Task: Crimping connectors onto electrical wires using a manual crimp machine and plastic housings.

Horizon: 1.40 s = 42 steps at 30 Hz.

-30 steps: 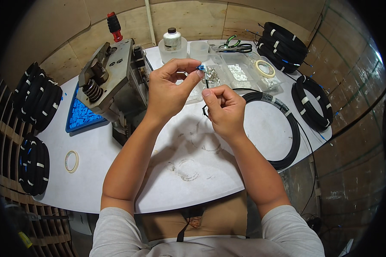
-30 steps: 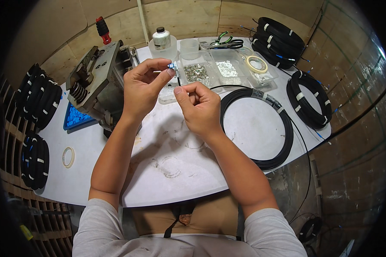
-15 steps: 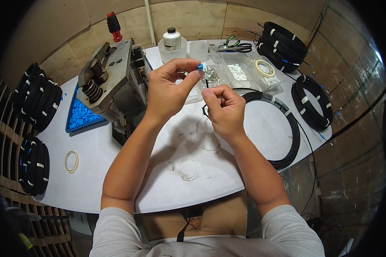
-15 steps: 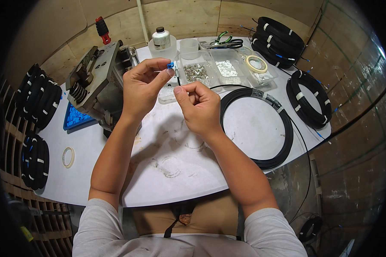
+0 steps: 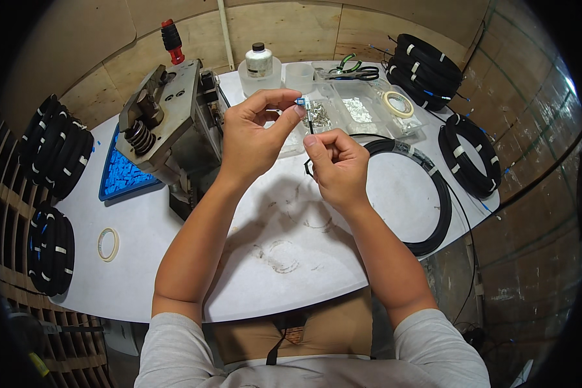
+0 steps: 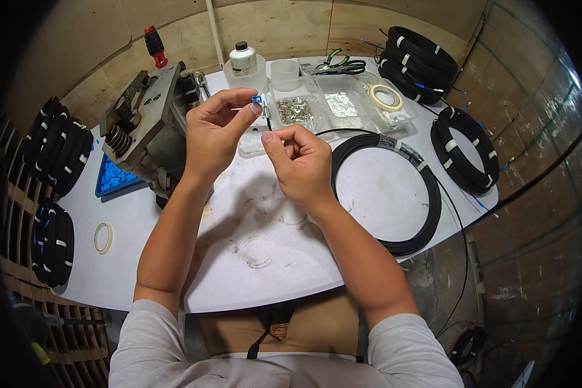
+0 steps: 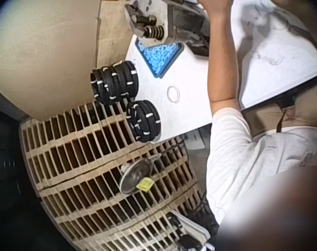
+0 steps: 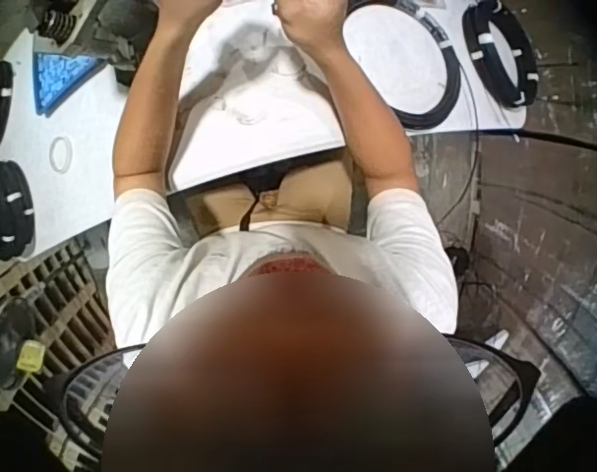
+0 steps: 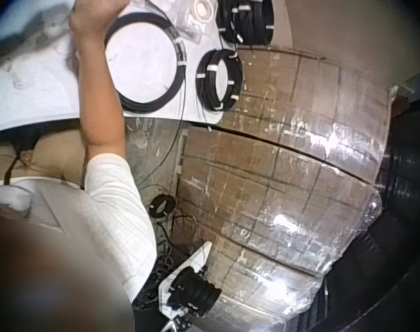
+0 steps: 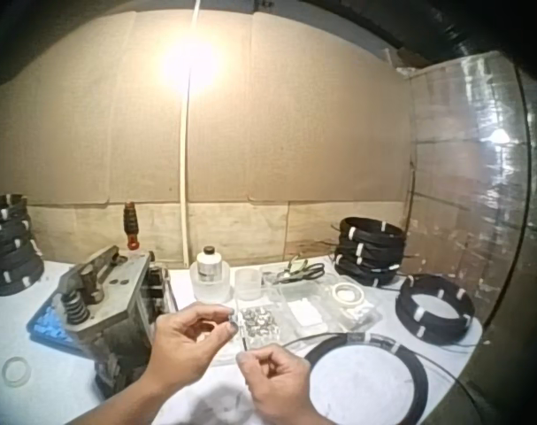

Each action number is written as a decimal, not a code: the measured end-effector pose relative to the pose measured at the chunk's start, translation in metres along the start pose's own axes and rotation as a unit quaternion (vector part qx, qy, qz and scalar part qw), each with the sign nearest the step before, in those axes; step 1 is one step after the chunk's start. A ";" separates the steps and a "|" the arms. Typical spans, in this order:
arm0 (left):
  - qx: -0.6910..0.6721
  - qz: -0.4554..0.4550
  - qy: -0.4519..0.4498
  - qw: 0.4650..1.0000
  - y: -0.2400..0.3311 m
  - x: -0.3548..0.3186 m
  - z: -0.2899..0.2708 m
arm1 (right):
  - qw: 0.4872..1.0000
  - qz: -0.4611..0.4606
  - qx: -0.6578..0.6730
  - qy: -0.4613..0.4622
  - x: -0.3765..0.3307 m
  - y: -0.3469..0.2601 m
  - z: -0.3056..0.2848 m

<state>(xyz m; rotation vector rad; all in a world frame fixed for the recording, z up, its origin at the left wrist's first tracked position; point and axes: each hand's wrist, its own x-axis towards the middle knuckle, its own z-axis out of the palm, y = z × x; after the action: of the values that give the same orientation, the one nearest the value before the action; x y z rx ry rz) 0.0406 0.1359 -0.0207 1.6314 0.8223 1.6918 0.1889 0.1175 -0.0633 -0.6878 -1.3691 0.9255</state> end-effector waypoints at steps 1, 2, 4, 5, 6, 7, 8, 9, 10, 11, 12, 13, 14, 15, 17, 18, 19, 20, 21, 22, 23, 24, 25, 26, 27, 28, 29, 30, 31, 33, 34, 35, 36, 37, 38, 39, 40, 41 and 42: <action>0.002 0.002 0.000 1.000 0.000 0.000 0.000 | 1.000 -0.015 -0.009 -0.009 0.001 0.001 -0.001; 0.002 0.002 0.000 1.000 0.000 0.000 0.000 | 1.000 -0.015 -0.009 -0.009 0.000 0.001 -0.001; -0.005 0.002 -0.001 1.000 0.000 0.000 0.000 | 1.000 -0.008 -0.014 -0.008 0.000 0.000 -0.001; -0.005 0.001 -0.001 1.000 0.000 0.000 0.000 | 1.000 -0.008 -0.014 -0.008 0.000 -0.001 0.000; -0.005 -0.001 -0.001 1.000 0.001 0.000 0.000 | 1.000 0.000 -0.003 0.000 -0.001 -0.001 0.002; -0.005 -0.003 0.000 1.000 0.002 0.000 0.000 | 1.000 0.007 0.009 0.008 -0.001 -0.002 0.002; -0.005 -0.002 0.000 1.000 0.002 0.000 0.000 | 1.000 0.007 0.009 0.007 -0.001 -0.001 0.002; -0.003 -0.003 -0.001 1.000 0.002 0.000 0.000 | 1.000 0.000 -0.002 0.000 0.000 0.000 0.000; -0.002 -0.003 -0.002 1.000 0.002 0.000 0.000 | 1.000 -0.008 -0.012 -0.007 0.000 0.001 0.000; -0.002 -0.003 -0.002 1.000 0.002 0.000 0.000 | 1.000 -0.008 -0.012 -0.007 0.000 0.000 0.000; -0.002 -0.002 -0.002 1.000 0.001 0.001 0.000 | 1.000 -0.002 -0.004 0.000 -0.001 0.000 0.001; -0.003 0.000 -0.003 1.000 0.001 0.001 0.000 | 1.000 0.003 0.004 0.007 -0.001 -0.001 0.002; -0.003 -0.001 -0.003 1.000 0.000 0.001 -0.001 | 1.000 0.004 0.004 0.007 -0.001 -0.002 0.002; -0.005 0.001 -0.003 1.000 0.000 0.001 -0.001 | 1.000 0.010 0.007 0.007 -0.002 -0.003 0.003; -0.007 0.003 -0.003 1.000 0.000 0.001 -0.001 | 1.000 0.016 0.009 0.007 -0.001 -0.002 0.002; -0.005 0.003 -0.002 1.000 0.001 0.001 0.000 | 1.000 0.003 -0.002 -0.001 0.000 0.000 0.000; -0.004 0.003 -0.002 1.000 0.001 0.001 0.000 | 1.000 -0.011 -0.014 -0.008 0.000 0.002 -0.001; -0.004 0.003 -0.002 1.000 0.001 0.001 0.000 | 1.000 -0.011 -0.014 -0.008 0.000 0.002 -0.001; -0.003 0.012 0.001 1.000 -0.001 0.001 0.000 | 1.000 -0.012 -0.010 -0.006 0.000 0.002 -0.001; -0.003 0.021 0.004 1.000 -0.002 0.001 0.000 | 1.000 -0.014 -0.006 -0.003 0.000 0.002 -0.001; -0.002 0.021 0.004 1.000 -0.003 0.002 0.000 | 1.000 -0.014 -0.006 -0.004 0.000 0.002 0.000; -0.015 0.039 0.013 0.999 -0.004 0.003 0.001 | 1.000 -0.018 -0.014 0.001 0.000 0.003 0.001; -0.027 0.057 0.022 0.998 -0.005 0.003 0.000 | 1.000 -0.021 -0.022 0.006 0.000 0.003 0.002; -0.028 0.057 0.022 0.998 -0.004 0.003 0.001 | 0.999 -0.021 -0.023 0.007 0.000 0.002 0.002; -0.056 0.020 0.015 0.998 -0.001 0.002 0.001 | 1.000 -0.016 -0.019 0.009 0.000 0.001 0.001; -0.084 -0.016 0.008 0.996 0.001 0.001 0.001 | 1.000 -0.010 -0.015 0.012 0.000 0.001 0.001; -0.084 -0.016 0.008 0.996 0.004 0.000 0.001 | 1.000 -0.010 -0.016 0.013 0.000 0.001 0.001; -0.095 -0.035 -0.006 0.995 0.007 0.000 0.001 | 1.000 -0.010 -0.013 0.014 0.000 0.001 0.000; -0.107 -0.053 -0.019 0.993 0.009 0.000 0.001 | 1.000 -0.010 -0.010 0.016 0.000 0.001 0.000; -0.110 -0.051 -0.029 0.992 0.006 0.001 0.000 | 1.000 -0.011 -0.015 0.015 0.000 0.001 -0.001; -0.113 -0.050 -0.039 0.992 0.006 0.002 0.000 | 1.000 -0.012 -0.022 0.016 0.000 0.001 -0.001; -0.114 -0.050 -0.038 0.991 0.005 0.002 -0.001 | 1.000 -0.012 -0.022 0.015 0.000 0.001 0.000; -0.112 -0.065 -0.032 0.991 0.006 0.002 -0.002 | 1.000 -0.003 -0.009 0.022 -0.001 -0.001 0.002; -0.110 -0.079 -0.026 0.990 0.006 0.002 -0.003 | 1.000 0.006 0.005 0.029 -0.001 -0.001 0.003; -0.110 -0.079 -0.026 0.990 0.005 0.002 -0.004 | 1.000 0.006 0.005 0.029 -0.001 -0.001 0.003; -0.116 -0.080 -0.031 0.990 0.004 0.003 -0.005 | 1.000 0.008 0.004 0.030 -0.001 -0.001 0.002; -0.122 -0.080 -0.035 0.989 0.004 0.003 -0.005 | 0.999 0.009 0.002 0.030 -0.001 -0.001 0.002; -0.122 -0.080 -0.035 0.989 0.005 0.002 -0.004 | 0.999 0.010 0.002 0.030 -0.001 -0.001 0.002; -0.112 -0.076 -0.031 0.990 0.007 0.001 -0.002 | 0.999 0.010 0.010 0.034 -0.002 -0.003 0.003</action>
<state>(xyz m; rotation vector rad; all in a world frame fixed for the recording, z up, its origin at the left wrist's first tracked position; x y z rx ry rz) 0.0387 0.1328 -0.0147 1.4246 0.6821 1.5582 0.1868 0.1146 -0.0615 -0.7124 -1.2936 0.9234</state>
